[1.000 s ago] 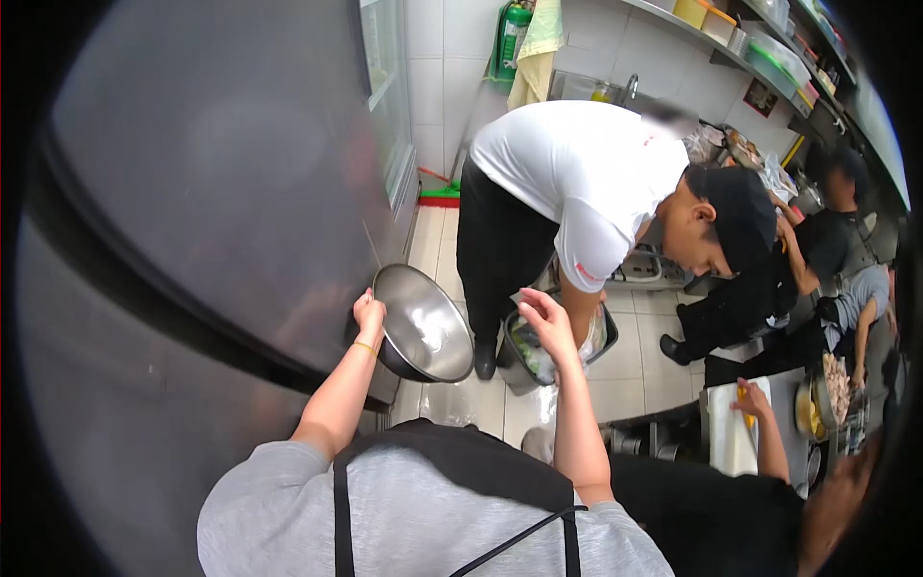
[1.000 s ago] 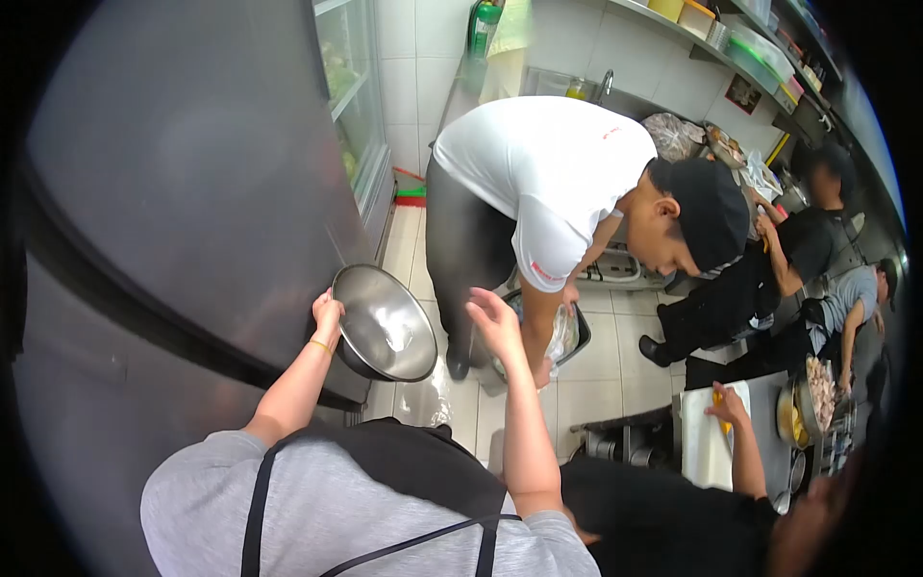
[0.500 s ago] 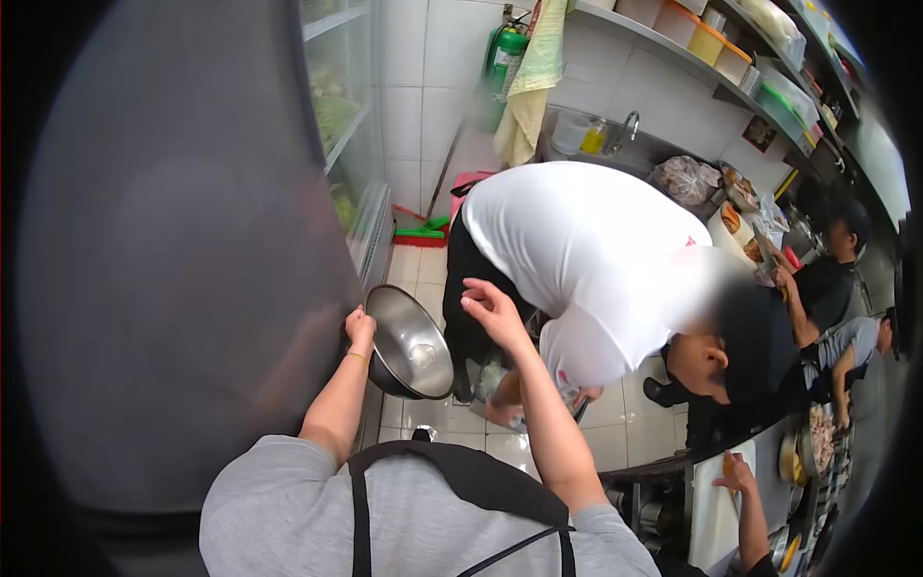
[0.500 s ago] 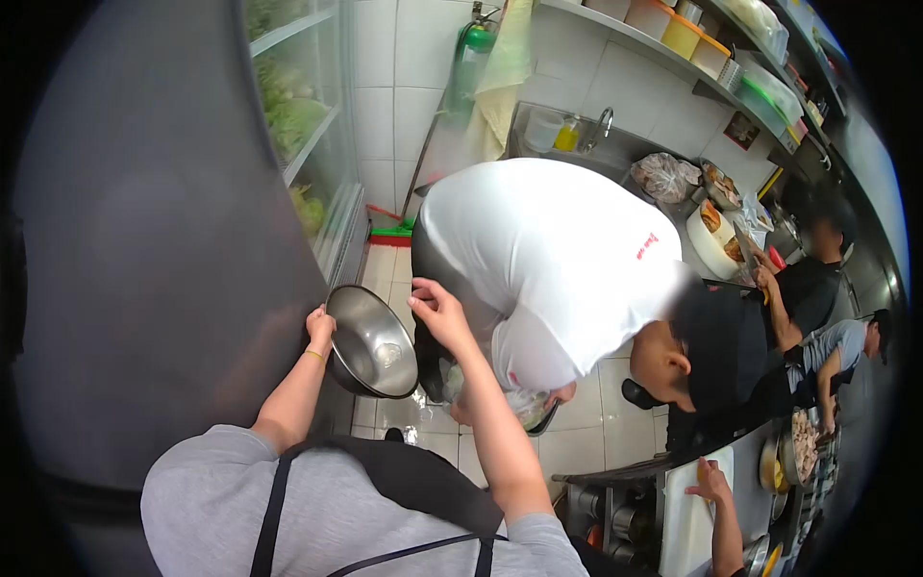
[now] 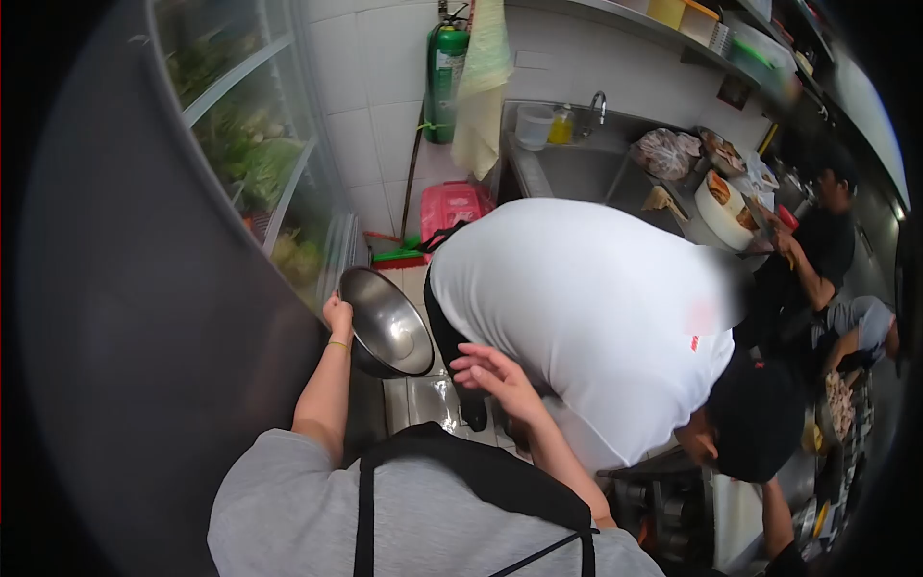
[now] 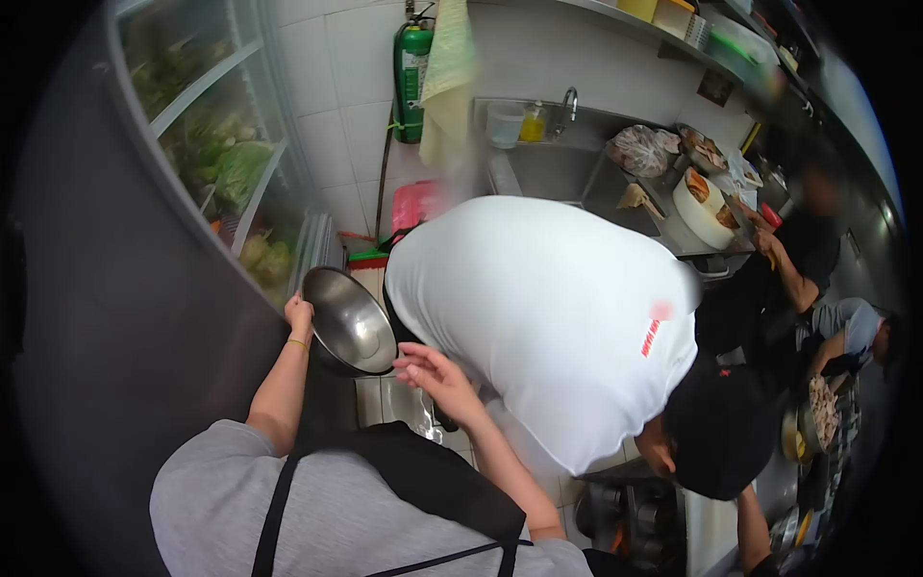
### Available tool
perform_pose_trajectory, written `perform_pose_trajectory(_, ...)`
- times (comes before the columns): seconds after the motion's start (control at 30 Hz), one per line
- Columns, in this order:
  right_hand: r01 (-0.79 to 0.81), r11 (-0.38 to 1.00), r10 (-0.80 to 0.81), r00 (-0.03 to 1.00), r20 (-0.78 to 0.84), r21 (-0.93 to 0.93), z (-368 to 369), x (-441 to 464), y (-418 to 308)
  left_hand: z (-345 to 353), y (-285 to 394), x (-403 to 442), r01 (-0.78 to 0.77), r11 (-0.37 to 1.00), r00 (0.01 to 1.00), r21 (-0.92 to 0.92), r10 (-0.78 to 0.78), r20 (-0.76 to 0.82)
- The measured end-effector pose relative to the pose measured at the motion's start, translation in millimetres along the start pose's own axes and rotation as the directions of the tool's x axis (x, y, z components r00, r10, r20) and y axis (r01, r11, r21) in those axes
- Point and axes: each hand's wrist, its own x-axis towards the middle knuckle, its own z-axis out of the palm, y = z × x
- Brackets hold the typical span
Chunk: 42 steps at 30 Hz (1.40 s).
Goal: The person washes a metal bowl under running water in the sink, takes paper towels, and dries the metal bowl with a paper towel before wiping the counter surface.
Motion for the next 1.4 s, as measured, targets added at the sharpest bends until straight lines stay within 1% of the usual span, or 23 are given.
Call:
perform_pose_trajectory(0.03, -0.007, 1.0, 0.007, 1.0, -0.016, 0.02, 1, 0, -2, 10, -7, 14, -0.017, 0.998, 1.0, -0.063, 0.017, -0.007)
perform_pose_trajectory(0.17, 0.064, 0.997, -0.063, 0.998, -0.025, 0.037, 0, 25, 2, 48, -19, 74, 0.072, 0.989, 0.994, -0.131, -0.059, 0.097)
perform_pose_trajectory(0.2, 0.067, 0.997, -0.065, 0.997, -0.052, 0.048, 1, 38, 0, 63, -17, 85, 0.008, 0.997, 0.998, -0.081, -0.003, 0.062)
perform_pose_trajectory(0.23, 0.097, 0.995, -0.094, 0.993, -0.07, 0.029, 2, 50, -3, 79, -13, 100, 0.007, 0.998, 0.996, -0.07, -0.001, 0.087)
perform_pose_trajectory(0.3, 0.123, 0.992, -0.121, 0.986, -0.116, 0.015, 3, 72, -5, 106, -10, 129, 0.12, 0.986, 0.969, -0.116, -0.091, 0.231)
perform_pose_trajectory(0.37, 0.085, 0.994, -0.093, 0.989, -0.118, -0.074, 1, 94, -9, 138, -8, 160, 0.124, 0.986, 0.96, -0.115, -0.09, 0.267)
perform_pose_trajectory(0.43, 0.078, 0.994, -0.091, 0.979, -0.182, -0.076, -4, 113, -13, 174, 11, 172, 0.13, 0.984, 0.948, -0.118, -0.089, 0.304)
perform_pose_trajectory(0.5, 0.145, 0.965, -0.203, 0.941, -0.272, -0.217, -12, 124, -21, 197, 66, 165, 0.14, 0.938, 0.912, -0.317, 0.002, 0.409)
perform_pose_trajectory(0.53, 0.144, 0.964, -0.207, 0.934, -0.291, -0.225, -17, 129, -26, 208, 93, 162, 0.187, 0.927, 0.894, -0.326, -0.023, 0.447)
perform_pose_trajectory(0.57, 0.169, 0.96, -0.241, 0.906, -0.349, -0.223, -23, 129, -14, 215, 90, 162, 0.196, 0.931, 0.885, -0.31, -0.032, 0.464)
perform_pose_trajectory(0.63, 0.191, 0.952, -0.277, 0.872, -0.403, -0.239, -34, 127, -17, 235, 110, 160, 0.322, 0.867, 0.84, -0.379, -0.077, 0.537)
perform_pose_trajectory(0.73, 0.322, 0.946, -0.277, 0.761, -0.587, -0.028, -49, 120, -22, 266, 159, 123, 0.399, 0.808, 0.834, -0.433, -0.124, 0.538)
perform_pose_trajectory(0.77, 0.331, 0.943, -0.28, 0.758, -0.589, -0.023, -54, 120, -20, 279, 160, 122, 0.392, 0.814, 0.833, -0.428, -0.117, 0.541)
perform_pose_trajectory(0.83, 0.378, 0.926, -0.269, 0.653, -0.708, -0.003, -64, 122, -23, 315, 159, 127, 0.421, 0.787, 0.771, -0.451, -0.048, 0.635)
perform_pose_trajectory(0.9, 0.399, 0.917, -0.276, 0.587, -0.761, -0.024, -67, 127, -30, 358, 158, 128, 0.44, 0.782, 0.748, -0.442, -0.046, 0.662)
perform_pose_trajectory(0.97, 0.327, 0.94, -0.266, 0.539, -0.799, -0.093, -74, 137, -34, 395, 154, 129, 0.464, 0.772, 0.726, -0.435, -0.051, 0.685)
perform_pose_trajectory(1.03, 0.311, 0.944, -0.26, 0.502, -0.825, -0.109, -83, 150, -33, 427, 157, 124, 0.5, 0.781, 0.654, -0.373, -0.058, 0.754)
perform_pose_trajectory(1.1, 0.296, 0.948, -0.251, 0.464, -0.849, -0.118, -95, 171, -33, 465, 149, 129, 0.512, 0.79, 0.65, -0.338, -0.1, 0.753)
perform_pose_trajectory(1.17, 0.286, 0.949, -0.244, 0.386, -0.89, -0.136, -111, 200, -36, 501, 146, 136, 0.559, 0.789, 0.569, -0.254, -0.142, 0.81)
perform_pose_trajectory(1.3, 0.317, 0.941, -0.223, 0.331, -0.917, -0.114, -159, 255, -32, 551, 155, 147, 0.625, 0.769, 0.439, -0.134, -0.204, 0.875)
perform_pose_trajectory(1.33, 0.274, 0.955, -0.201, 0.322, -0.925, -0.113, -168, 267, -35, 562, 153, 152, 0.626, 0.771, 0.428, -0.116, -0.216, 0.878)
perform_pose_trajectory(1.37, 0.273, 0.956, -0.189, 0.31, -0.932, -0.103, -177, 276, -33, 572, 152, 159, 0.612, 0.787, 0.386, -0.079, -0.209, 0.898)
perform_pose_trajectory(1.4, 0.2, 0.967, -0.21, 0.293, -0.933, -0.155, -189, 281, -31, 584, 152, 165, 0.595, 0.802, 0.344, -0.049, -0.199, 0.918)
